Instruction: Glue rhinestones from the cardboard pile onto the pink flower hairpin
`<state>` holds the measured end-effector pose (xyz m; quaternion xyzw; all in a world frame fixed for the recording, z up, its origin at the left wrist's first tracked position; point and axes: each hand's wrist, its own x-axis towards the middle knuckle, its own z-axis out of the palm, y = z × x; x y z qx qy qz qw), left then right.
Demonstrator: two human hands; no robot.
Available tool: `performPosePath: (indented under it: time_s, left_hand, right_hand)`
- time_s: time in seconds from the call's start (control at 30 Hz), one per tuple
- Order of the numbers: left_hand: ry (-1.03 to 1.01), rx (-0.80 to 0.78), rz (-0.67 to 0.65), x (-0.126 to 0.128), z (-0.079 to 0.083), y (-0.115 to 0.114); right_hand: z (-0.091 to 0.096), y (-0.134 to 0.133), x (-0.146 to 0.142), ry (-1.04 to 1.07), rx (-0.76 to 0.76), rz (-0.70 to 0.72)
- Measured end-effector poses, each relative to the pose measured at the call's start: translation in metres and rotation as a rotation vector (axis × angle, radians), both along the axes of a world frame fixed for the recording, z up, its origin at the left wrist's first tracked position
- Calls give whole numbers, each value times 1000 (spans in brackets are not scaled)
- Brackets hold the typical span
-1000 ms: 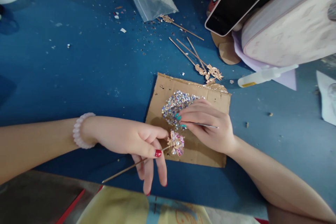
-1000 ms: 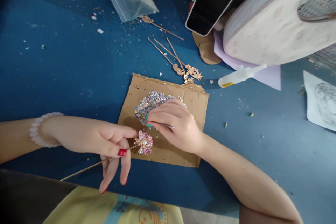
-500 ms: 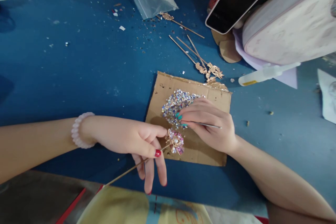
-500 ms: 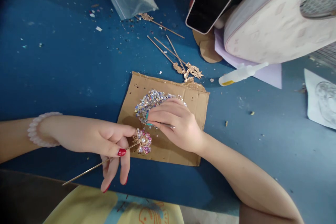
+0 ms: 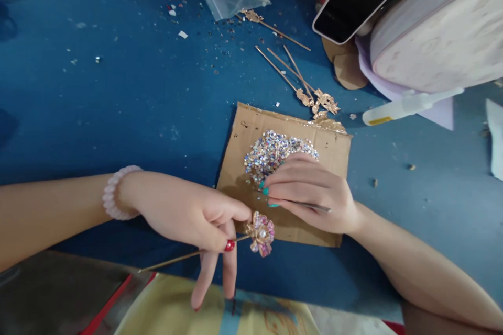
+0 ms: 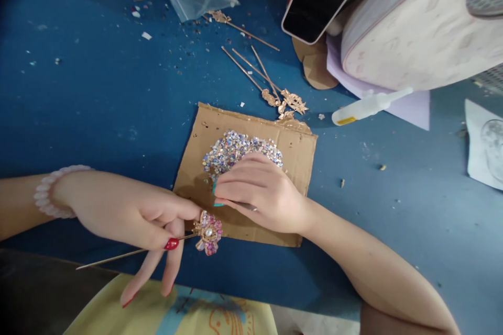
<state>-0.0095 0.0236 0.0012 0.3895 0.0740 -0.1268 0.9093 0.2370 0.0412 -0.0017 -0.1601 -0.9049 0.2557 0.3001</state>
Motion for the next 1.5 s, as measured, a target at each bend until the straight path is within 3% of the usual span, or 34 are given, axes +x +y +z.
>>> performPosePath:
  time_s: [1.5]
  left_hand:
    - [18, -51, 81, 2, 2, -1]
  right_hand:
    - [-1, 0, -1, 15, -91, -55]
